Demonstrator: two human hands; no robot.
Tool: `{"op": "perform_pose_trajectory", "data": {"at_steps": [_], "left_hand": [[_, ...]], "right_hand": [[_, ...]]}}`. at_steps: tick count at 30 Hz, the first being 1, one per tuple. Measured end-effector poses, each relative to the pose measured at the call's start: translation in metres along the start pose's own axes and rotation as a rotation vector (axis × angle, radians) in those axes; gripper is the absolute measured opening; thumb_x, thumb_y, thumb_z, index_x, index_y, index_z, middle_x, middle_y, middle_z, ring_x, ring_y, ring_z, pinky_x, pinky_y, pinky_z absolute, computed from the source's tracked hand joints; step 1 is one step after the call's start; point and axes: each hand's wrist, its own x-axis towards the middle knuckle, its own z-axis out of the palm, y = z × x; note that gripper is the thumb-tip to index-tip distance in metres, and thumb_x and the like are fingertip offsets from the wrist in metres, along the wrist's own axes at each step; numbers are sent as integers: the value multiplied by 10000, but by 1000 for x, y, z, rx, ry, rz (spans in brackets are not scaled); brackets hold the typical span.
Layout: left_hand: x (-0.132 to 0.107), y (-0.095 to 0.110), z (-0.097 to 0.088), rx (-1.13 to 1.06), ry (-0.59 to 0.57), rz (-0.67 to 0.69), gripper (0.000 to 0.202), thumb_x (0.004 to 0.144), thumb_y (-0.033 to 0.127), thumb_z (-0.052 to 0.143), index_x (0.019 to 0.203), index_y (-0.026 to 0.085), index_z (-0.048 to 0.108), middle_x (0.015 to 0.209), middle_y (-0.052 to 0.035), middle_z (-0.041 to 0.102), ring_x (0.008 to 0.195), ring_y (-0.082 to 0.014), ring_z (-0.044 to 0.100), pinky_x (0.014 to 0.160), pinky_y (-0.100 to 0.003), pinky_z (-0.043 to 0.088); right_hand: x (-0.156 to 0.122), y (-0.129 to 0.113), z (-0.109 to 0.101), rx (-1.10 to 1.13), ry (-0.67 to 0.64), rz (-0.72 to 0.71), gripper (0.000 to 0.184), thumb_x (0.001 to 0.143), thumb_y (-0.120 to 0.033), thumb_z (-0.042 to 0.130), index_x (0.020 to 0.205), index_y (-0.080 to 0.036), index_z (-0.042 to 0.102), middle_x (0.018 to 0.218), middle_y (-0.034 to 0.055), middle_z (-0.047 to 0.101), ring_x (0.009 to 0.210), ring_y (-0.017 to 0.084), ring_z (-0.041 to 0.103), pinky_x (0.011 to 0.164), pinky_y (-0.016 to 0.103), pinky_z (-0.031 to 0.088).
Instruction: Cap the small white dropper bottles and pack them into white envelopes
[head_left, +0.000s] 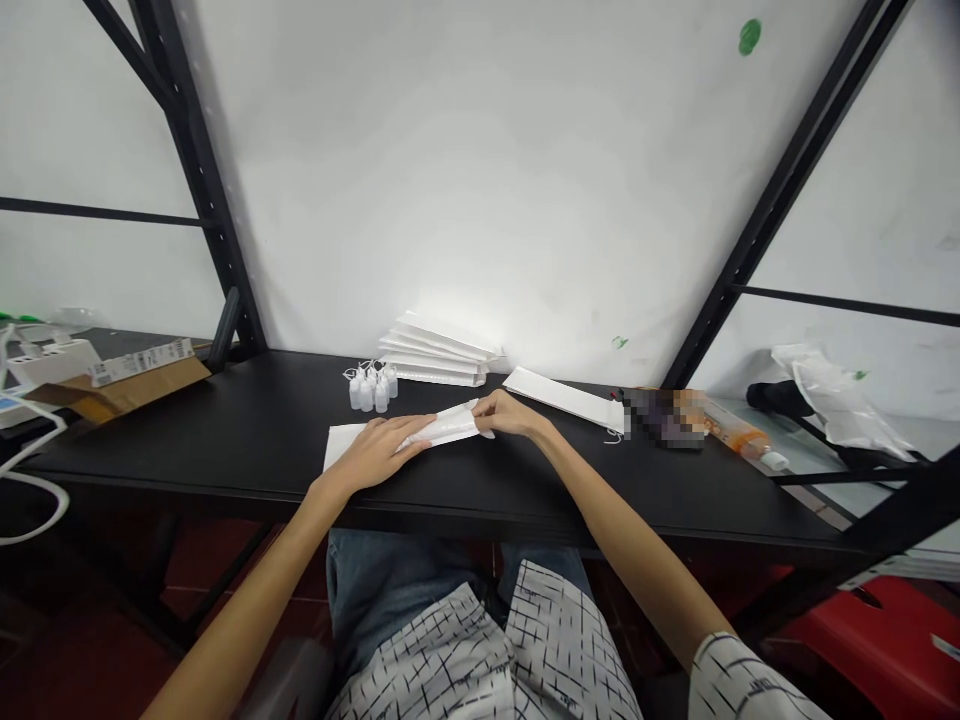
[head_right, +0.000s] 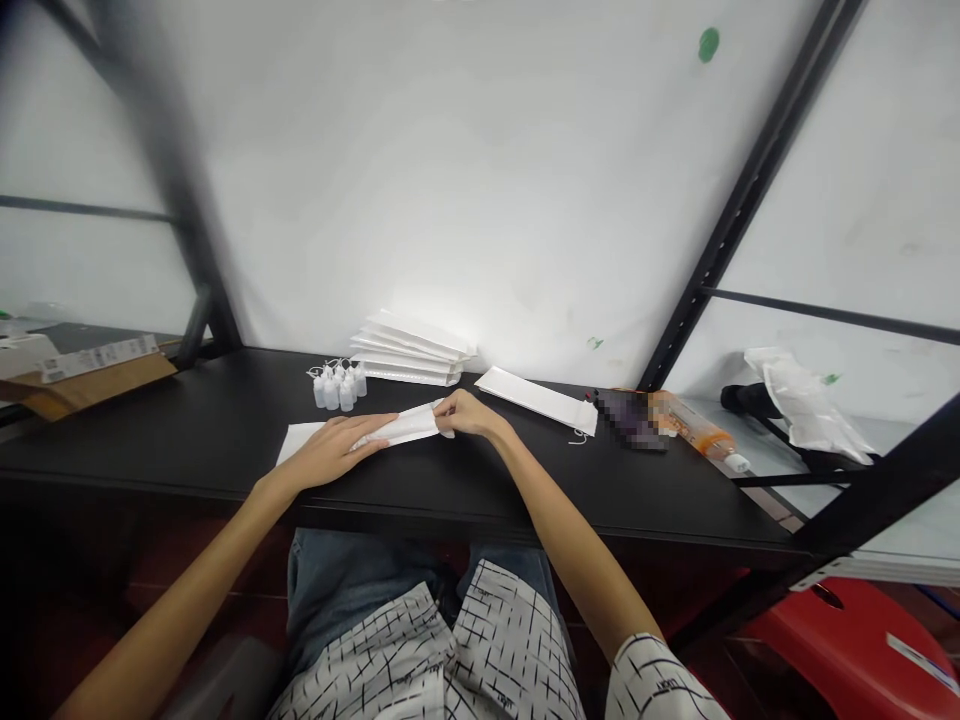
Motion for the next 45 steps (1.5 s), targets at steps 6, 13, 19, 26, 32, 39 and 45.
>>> {"op": "perform_pose_trajectory", "data": {"at_steps": [6, 13, 19, 26, 32, 39, 45], "left_hand": [[0, -2, 4, -14, 17, -5, 562, 981, 591, 275, 1421, 310, 486, 1422, -20, 552, 1275, -234, 526, 1056, -365, 378], [1, 0, 3, -22, 11, 0, 556, 991, 577, 259, 1412, 302, 495, 1426, -23, 547, 1311, -237, 495, 1044, -365, 372], [0, 3, 0, -12, -20, -17, 539, 1002, 544, 264, 1415, 283, 492, 1439, -41, 533, 1312, -239, 494, 1056, -383, 359], [0, 3, 3, 1, -13, -33, 509, 1006, 522, 294, 1421, 296, 483, 1422, -45, 551, 1314, -241, 492, 1051, -393, 360], [0, 3, 2, -16, -20, -40, 499, 1008, 513, 296, 1428, 306, 470, 1445, -37, 527, 1327, -240, 478, 1055, -408, 354], [-1, 2, 3, -15, -4, -30, 521, 1001, 546, 278, 1412, 306, 491, 1427, -43, 546, 1302, -238, 501, 1063, -403, 351], [-1, 1, 3, -28, -4, -55, 527, 989, 566, 296, 1409, 316, 495, 1425, -26, 547, 1297, -245, 505, 1092, -424, 331]], "right_hand": [[3, 0, -5, -28, 29, 32, 73, 596, -206, 651, 593, -135, 669, 483, -54, 445, 489, 67, 348, 486, 222, 282], [35, -20, -8, -92, 466, -133, 204, 717, -335, 690, 741, -135, 717, 601, 0, 592, 492, 91, 465, 511, 238, 379], [107, -50, 23, -478, 234, -193, 164, 837, -227, 609, 912, -147, 730, 792, 7, 690, 501, 71, 564, 657, 236, 450], [152, -65, 56, -886, 195, -222, 226, 850, -155, 563, 990, -187, 738, 960, 45, 742, 929, 209, 645, 779, 279, 444], [150, -62, 61, -777, 155, -232, 179, 834, -153, 571, 850, -177, 748, 935, 27, 741, 847, 172, 657, 729, 240, 436], [130, -65, 24, -588, 339, -254, 165, 843, -146, 577, 845, -158, 741, 790, 12, 725, 669, 135, 676, 783, 261, 476], [79, -54, -24, -335, 516, -234, 114, 804, -205, 625, 789, -142, 718, 787, 33, 713, 557, 128, 663, 580, 232, 489]]}}
